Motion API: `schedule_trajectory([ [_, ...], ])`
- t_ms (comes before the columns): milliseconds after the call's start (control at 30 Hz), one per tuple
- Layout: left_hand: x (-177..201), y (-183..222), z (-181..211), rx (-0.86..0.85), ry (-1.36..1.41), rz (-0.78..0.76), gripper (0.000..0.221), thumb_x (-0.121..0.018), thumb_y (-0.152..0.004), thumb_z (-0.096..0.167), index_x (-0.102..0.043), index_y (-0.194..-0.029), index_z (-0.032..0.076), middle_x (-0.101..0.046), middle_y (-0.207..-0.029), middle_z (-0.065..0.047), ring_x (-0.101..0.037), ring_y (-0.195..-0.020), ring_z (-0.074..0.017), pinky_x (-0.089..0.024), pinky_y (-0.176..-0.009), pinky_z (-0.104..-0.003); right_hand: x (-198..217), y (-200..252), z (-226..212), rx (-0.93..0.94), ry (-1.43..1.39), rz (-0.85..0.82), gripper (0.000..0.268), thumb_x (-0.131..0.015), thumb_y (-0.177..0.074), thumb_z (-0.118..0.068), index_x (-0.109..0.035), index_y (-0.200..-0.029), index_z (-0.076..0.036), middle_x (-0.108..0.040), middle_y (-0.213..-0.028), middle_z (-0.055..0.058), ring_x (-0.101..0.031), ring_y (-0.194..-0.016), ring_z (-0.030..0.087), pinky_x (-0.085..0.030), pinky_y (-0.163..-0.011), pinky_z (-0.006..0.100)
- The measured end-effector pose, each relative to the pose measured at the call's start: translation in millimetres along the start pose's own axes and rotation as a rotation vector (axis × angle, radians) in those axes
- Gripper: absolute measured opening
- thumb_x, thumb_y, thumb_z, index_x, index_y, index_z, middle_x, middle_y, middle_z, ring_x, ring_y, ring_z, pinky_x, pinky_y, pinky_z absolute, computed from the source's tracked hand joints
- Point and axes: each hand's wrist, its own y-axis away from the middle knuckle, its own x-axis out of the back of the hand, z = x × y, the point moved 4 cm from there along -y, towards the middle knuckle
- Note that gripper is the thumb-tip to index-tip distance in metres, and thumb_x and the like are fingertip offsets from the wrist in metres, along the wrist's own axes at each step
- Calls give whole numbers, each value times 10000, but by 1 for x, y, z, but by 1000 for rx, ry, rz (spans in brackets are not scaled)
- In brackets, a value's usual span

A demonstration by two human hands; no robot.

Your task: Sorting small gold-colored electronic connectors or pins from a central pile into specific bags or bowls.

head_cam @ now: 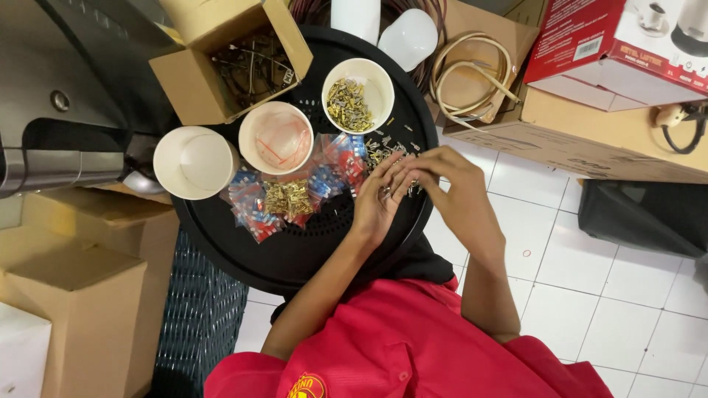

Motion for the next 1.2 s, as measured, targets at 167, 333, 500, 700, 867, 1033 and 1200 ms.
schedule_trajectory([
  [167, -11, 3, 3, 52, 27, 0, 557, -462, -932, 148, -494, -1462, -23, -589, -1307, -153, -659, -1130, -165, -545, -1052, -267, -7, 0, -8, -16, -28, -27, 118, -724, -962, -96, -784, -1063, -108, -722, -978, 80, -712, -882, 265, -571, -773, 363],
  [333, 15, -8, -14, 44, 53, -38, 271, -467, -981, 296, -521, -880, 50, -268, -729, 8, -373, -608, -108, -406, -583, -246, -31, -33, 43, 35, -23, 123, 103, -689, -1030, -89, -738, -1097, -29, -689, -1028, 155, -688, -940, 304, -567, -792, 385],
  [500, 11, -6, -13, 84, 229, -176, 329, -475, -970, 295, -412, -683, 147, -270, -445, 72, -266, -387, -51, -307, -381, -206, -80, -59, 69, 211, 163, 31, 171, -791, -919, -116, -746, -1066, -40, -656, -1034, 135, -656, -942, 351, -569, -785, 440],
  [700, 0, -1, 4, 23, 141, -106, 277, -469, -937, 266, -401, -683, 182, -257, -458, 111, -275, -397, -35, -291, -399, -195, -91, -50, 97, 192, 277, 58, 68, -740, -974, -154, -721, -959, -90, -613, -965, 71, -610, -901, 295, -537, -786, 387],
  [867, -2, 2, 5, -8, 113, -129, 309, -478, -911, 260, -368, -632, 188, -225, -441, 117, -253, -375, -25, -261, -388, -191, -84, -46, 71, 255, 258, 26, 32, -735, -963, -137, -750, -991, -145, -623, -998, 65, -596, -903, 292, -522, -770, 386],
  [1033, 2, 4, 7, -22, 63, -122, 310, -473, -914, 249, -365, -629, 192, -220, -441, 105, -245, -374, -36, -256, -423, -206, -100, -48, 89, 295, 225, -74, 138, -751, -950, -261, -786, -1076, -216, -634, -1061, 68, -564, -1004, 310, -459, -899, 412],
  [1200, 1, 4, 9, -16, 105, -125, 300, -480, -909, 239, -367, -633, 197, -233, -432, 110, -264, -357, -30, -259, -416, -207, -109, -48, 96, 252, 256, -90, 229, -757, -931, -336, -768, -1156, -295, -631, -1097, 46, -553, -1065, 288, -451, -878, 398],
])
